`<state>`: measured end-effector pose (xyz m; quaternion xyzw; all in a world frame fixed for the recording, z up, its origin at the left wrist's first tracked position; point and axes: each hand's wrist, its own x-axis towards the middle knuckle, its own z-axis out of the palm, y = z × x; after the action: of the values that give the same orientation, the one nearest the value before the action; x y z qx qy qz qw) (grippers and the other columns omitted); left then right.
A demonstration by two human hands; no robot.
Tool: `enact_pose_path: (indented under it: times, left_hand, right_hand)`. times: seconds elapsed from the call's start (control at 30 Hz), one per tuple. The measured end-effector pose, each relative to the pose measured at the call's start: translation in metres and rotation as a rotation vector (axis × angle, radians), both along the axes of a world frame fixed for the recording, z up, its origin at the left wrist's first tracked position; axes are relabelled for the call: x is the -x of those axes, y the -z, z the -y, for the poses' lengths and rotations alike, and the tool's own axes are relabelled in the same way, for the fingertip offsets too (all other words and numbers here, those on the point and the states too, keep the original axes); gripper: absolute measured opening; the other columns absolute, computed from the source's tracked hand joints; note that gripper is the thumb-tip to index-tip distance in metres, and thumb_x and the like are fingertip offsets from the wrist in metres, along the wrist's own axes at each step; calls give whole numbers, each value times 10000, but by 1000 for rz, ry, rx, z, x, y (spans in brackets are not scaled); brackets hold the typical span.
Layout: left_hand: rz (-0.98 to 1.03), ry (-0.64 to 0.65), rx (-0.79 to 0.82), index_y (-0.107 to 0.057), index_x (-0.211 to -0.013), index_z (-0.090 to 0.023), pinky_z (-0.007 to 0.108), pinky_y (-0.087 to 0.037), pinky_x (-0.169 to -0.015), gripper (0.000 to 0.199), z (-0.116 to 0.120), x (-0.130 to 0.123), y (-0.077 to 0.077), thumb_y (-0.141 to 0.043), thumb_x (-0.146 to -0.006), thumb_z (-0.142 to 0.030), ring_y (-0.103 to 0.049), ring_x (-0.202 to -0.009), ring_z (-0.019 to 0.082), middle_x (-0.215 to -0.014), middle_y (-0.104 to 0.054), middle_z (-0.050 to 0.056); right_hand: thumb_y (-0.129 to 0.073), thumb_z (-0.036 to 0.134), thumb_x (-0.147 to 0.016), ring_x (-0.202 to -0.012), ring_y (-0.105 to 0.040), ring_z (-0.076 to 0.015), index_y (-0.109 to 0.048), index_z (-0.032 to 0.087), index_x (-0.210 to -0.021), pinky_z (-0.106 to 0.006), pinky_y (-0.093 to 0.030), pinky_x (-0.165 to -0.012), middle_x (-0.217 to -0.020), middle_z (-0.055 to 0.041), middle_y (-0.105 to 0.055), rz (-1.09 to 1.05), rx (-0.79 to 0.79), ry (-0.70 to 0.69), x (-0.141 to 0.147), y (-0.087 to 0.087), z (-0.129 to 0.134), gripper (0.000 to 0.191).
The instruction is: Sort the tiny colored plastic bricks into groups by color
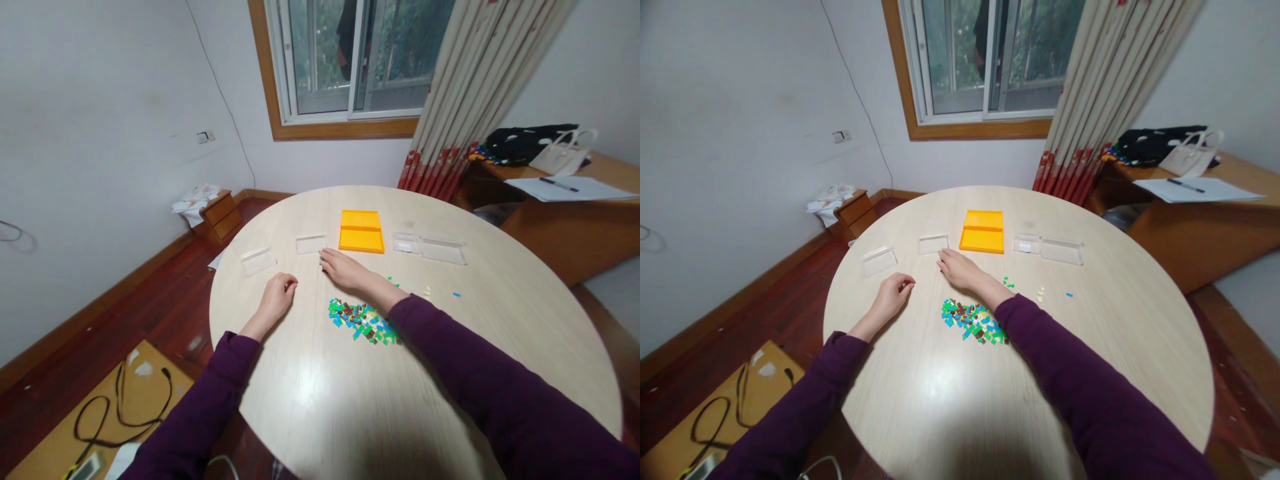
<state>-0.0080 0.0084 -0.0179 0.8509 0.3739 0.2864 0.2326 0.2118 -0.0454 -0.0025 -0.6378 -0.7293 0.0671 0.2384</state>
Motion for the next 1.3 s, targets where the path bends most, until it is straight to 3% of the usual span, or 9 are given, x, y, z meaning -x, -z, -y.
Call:
enact_pose_path:
  times: [0.1,0.2,0.37,0.6,0.67,0.77,0.93,1.07,1.3]
  left_hand:
    - [28,7,11,-667,-786,-171,318,-482,-733,106,0,0,0,-573,-801,-124,-599,-719,174,-764,-671,41]
    - [55,30,36,-657,-777,-178,309,-478,-714,92,1,-2,-1,-574,-802,-146,-589,-694,165,-739,-668,28]
    - [86,85,89,-634,-737,-177,289,-463,-674,74,6,-8,-5,-589,-791,-154,-582,-665,157,-703,-658,15]
    - [124,203,133,-616,-745,-176,286,-478,-699,84,35,-33,-6,-571,-815,-166,-598,-699,159,-741,-672,23]
    - [132,236,145,-615,-753,-176,291,-477,-705,83,42,-38,-5,-561,-816,-166,-603,-716,164,-756,-673,30]
    - [146,251,173,-611,-755,-179,304,-477,-717,83,46,-40,-4,-553,-815,-182,-606,-733,173,-763,-667,34]
    - [167,209,212,-599,-754,-187,314,-477,-721,60,40,-45,-3,-557,-796,-198,-599,-735,177,-747,-646,24]
    - [192,203,211,-593,-757,-189,315,-473,-721,50,37,-56,-1,-552,-785,-184,-594,-743,174,-758,-638,23]
    - [212,195,210,-592,-759,-187,306,-500,-713,44,35,-61,0,-557,-771,-165,-621,-740,169,-758,-644,23]
  right_hand:
    - [-368,260,-993,-1348,-501,-254,-600,75,-1304,-443,-379,-1153,-1410,-203,-557,-14,17,-34,2,8,-12,430]
    - [-380,262,-994,-1366,-480,-241,-603,84,-1309,-447,-363,-1166,-1419,-183,-553,-35,26,-97,5,13,-1,425]
    - [-394,290,-999,-1352,-496,-216,-626,171,-1308,-465,-389,-1151,-1407,-108,-575,-88,56,-219,5,9,47,405]
    - [-337,386,-1036,-1368,-476,-214,-590,154,-1357,-473,-349,-1177,-1425,-117,-550,-202,155,-317,4,-8,107,470]
    - [-331,409,-1038,-1376,-467,-211,-569,180,-1379,-485,-352,-1175,-1441,-100,-543,-227,100,-206,-6,-11,126,475]
    - [-318,439,-1037,-1345,-505,-229,-596,204,-1352,-523,-361,-1161,-1415,-100,-576,-249,-48,108,-42,-6,160,482]
    - [-313,566,-992,-1345,-491,-324,-606,165,-1334,-612,-336,-1143,-1409,-165,-568,-153,-207,630,-121,24,207,602]
    - [-261,625,-971,-1328,-504,-356,-572,137,-1360,-633,-327,-1138,-1380,-202,-580,-159,-154,639,-142,41,200,696]
    - [-311,542,-995,-1358,-484,-298,-548,161,-1392,-563,-339,-1160,-1428,-153,-556,-163,-85,361,-107,36,123,599]
